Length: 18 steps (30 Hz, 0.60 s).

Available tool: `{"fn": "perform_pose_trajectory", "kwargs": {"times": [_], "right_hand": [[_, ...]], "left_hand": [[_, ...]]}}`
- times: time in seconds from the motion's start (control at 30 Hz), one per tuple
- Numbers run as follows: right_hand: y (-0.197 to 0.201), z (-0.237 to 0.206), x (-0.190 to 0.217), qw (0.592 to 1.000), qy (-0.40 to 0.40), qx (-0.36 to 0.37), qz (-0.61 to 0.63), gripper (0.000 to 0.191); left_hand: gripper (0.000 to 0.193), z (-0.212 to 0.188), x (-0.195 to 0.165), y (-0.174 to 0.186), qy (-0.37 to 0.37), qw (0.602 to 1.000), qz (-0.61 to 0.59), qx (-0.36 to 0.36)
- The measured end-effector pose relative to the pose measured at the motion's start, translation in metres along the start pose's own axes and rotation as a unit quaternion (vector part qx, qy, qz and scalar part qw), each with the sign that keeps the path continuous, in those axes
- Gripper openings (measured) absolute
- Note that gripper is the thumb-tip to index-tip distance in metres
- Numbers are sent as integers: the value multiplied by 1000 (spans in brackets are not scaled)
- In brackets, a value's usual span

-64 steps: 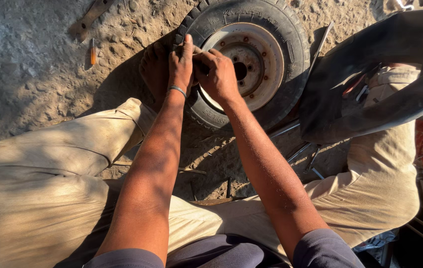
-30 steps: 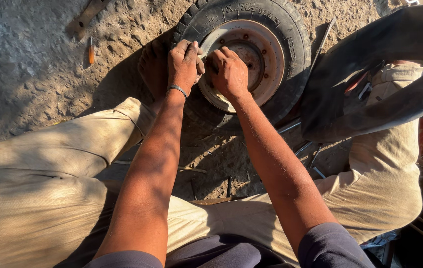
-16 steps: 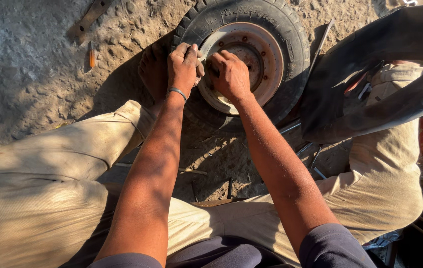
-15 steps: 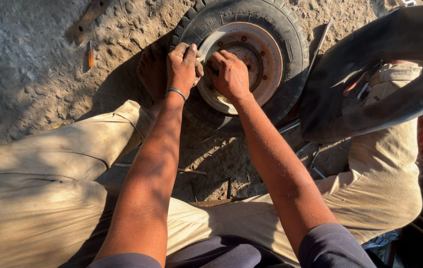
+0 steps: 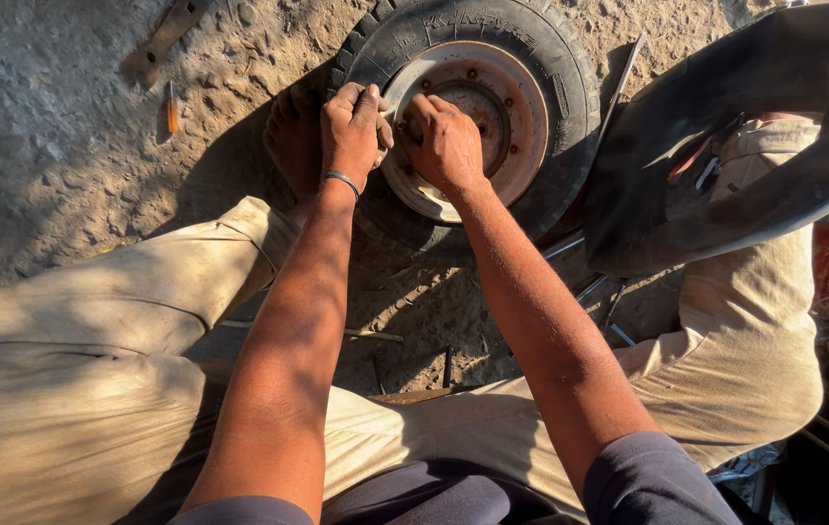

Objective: The person removes a tire from a rim using a hammer and pry bar, then separates the inner tube from the tire. They inspect the inner tube and place the rim back into the tire, preparing it for reassembly.

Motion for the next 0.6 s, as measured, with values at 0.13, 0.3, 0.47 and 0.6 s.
{"fn": "perform_pose_trajectory", "kwargs": {"times": [0.13, 0.3, 0.47, 0.6], "right_hand": [[-2, 3, -3, 998, -10, 49, 36, 21], [14, -5, -23, 925, -197, 46, 323, 20], [40, -27, -43, 879, -273, 17, 390, 21], [43, -34, -50, 826, -360, 27, 433, 20]], "left_hand": [[31, -1, 2, 1, 2, 1000, -14, -6], [29, -5, -7, -3, -9, 1000, -17, -1], [30, -1, -5, -7, 32, 999, 14, -34], [27, 27, 3, -12, 12, 999, 33, -23]]}}
Point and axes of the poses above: each hand's wrist, its own z-axis towards the middle knuckle, its own y-axis out of the back of the hand, x = y × z, the point moved 1 cm from there along z, towards the middle knuckle, and after that the axes turned 4 degrees about -z, right-handed, at the moved point
